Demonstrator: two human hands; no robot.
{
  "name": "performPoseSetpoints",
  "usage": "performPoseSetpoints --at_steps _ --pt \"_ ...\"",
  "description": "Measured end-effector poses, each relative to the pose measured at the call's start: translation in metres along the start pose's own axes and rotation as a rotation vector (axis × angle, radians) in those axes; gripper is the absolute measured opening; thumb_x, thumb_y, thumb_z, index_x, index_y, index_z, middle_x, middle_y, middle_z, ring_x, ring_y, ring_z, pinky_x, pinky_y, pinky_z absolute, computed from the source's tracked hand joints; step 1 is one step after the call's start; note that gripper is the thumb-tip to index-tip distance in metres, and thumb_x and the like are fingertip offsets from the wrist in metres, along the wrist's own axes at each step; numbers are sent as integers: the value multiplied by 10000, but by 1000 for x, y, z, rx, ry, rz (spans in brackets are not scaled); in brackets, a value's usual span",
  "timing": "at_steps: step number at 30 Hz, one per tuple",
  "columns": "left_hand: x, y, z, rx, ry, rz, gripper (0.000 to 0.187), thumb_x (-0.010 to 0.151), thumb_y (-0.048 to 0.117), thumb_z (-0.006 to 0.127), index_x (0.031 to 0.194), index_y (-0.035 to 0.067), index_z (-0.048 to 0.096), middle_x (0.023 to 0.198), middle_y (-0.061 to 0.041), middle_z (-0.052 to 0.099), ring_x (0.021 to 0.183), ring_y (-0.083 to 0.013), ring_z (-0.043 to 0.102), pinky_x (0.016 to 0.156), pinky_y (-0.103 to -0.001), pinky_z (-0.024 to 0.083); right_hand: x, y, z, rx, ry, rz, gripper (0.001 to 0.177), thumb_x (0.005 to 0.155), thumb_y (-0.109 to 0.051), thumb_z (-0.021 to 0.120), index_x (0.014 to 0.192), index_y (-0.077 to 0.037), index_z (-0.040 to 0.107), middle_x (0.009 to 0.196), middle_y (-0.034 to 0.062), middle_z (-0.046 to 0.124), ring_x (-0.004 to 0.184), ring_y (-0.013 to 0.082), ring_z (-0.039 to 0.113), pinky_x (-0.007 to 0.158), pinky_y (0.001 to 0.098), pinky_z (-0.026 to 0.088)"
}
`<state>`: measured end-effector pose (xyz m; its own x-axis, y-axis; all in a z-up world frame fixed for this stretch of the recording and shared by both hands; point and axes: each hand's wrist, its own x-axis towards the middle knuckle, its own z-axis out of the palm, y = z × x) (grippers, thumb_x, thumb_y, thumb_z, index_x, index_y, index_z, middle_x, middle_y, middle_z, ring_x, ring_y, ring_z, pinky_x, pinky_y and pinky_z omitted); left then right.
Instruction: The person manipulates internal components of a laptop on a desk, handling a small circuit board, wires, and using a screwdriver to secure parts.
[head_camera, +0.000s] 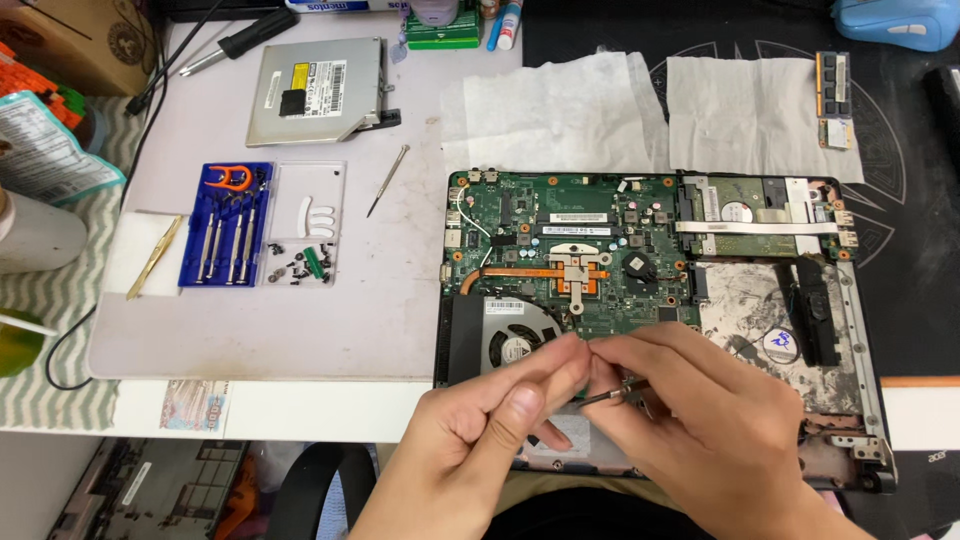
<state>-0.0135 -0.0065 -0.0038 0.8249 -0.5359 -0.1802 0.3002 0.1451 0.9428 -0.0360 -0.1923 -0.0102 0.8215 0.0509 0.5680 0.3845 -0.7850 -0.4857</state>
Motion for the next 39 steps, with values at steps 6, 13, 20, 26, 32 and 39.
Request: performPoseSetpoints --at_steps 6,13,20,26,32,39 --pt "5 2 -8 54 -54 -11 559 1034 404 443 1369 -2 630 1436 -175 657 1362 -167 609 820 -249 598 6 6 -6 90 -69 129 153 725 47 622 787 -83 674 732 -9 682 543 105 540 560 223 457" --pt "10 25 -37 201 251 -143 397 896 317 653 1198 115 814 1031 -77 923 933 -138 892 658 -245 645 -15 25 -38 171 -362 268 116 842 -112 612 750 -152 671 642 -47 654 526 93 541 536 240 451" --pt "13 21 -101 519 796 198 393 1081 240 537 739 60 611 613 -57 642 634 -133 622 727 -269 496 -41 61 -37 -14 -619 -94 96 928 -291 695 917 -195 698 802 -32 683 651 197 602 633 367 524" --pt "16 12 -108 336 700 262 280 827 44 802 1093 -14 739 851 -123 808 815 -141 781 855 -270 644 -22 64 -43 -5 -664 -85 249 951 -230 586 1180 -162 656 1077 -15 713 919 161 703 793 370 560" --pt "19 -4 -112 402 794 260 412 855 142 816 633 117 469 485 16 454 459 -84 446 445 -240 386 15 41 -48 -103 -622 71 495 947 -205 516 1434 -236 603 1245 -38 690 1021 161 712 788 381 553" --pt "15 -11 -117 607 486 209 203 940 201 401 814 136 547 830 -27 588 883 -167 519 865 -326 351 69 60 -48 -117 -481 209 263 952 -153 609 1154 -152 778 835 -35 806 653 130 708 521 296 469"
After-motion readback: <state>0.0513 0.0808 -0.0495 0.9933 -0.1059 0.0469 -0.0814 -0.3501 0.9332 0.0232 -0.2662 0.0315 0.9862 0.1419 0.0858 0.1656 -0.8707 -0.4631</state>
